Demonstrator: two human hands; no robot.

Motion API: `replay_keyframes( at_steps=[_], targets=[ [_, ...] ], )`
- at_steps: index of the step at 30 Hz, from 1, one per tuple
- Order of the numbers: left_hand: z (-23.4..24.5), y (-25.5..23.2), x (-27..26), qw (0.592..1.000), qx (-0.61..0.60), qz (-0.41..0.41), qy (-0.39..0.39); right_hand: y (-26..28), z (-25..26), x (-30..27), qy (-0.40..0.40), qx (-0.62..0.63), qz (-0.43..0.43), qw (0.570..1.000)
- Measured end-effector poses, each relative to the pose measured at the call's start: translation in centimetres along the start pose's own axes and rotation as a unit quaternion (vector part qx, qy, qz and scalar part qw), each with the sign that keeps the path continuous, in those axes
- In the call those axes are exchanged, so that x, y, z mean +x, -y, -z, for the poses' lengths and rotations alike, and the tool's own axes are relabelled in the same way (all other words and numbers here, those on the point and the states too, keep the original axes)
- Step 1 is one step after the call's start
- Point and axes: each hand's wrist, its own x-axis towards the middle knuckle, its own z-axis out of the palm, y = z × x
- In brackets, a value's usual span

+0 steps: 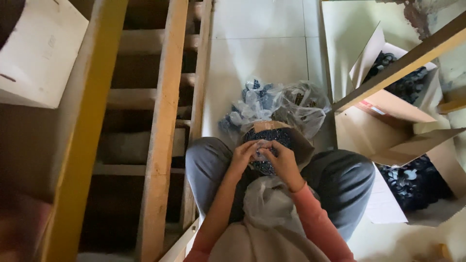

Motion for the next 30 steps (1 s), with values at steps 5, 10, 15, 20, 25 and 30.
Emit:
replay_keyframes(
  at_steps=[5,10,15,20,25,30],
  targets=[
    [-0.1,-0.8,-0.6,1.0,0.006,-0.007,0.001,2.4,0.2,-1.0,-0.045,-0.043,-0.002,0.998],
    [-0.8,-2.6,-1.6,1.0,0.004,-0.001,-0.011,-0.9,1.2,-1.5,-0.055,0.197,-0.122,0.971],
    [-1.1,-3.3,-2.0,1.0,-0.005,-0.019,0.015,-4.4,2.3,-2.2,-0.014,0.515,-0.249,0.82],
    [-0.4,-0.7,-0.4,1.0,-0.016,-0.007,0.0,-1.4,2.5,-2.1,-0.046,0.484,-0.198,0.851],
    [0.4,1.4,0.9,0.999,-0.029,0.014,0.015,2.3,3.0,-1.0,-0.061,0.28,-0.097,0.953],
    [-0.1,-0.8,-0.6,1.0,-0.013,0.026,-0.012,1.7,0.4,-0.1,-0.044,0.022,0.037,0.998]
  ],
)
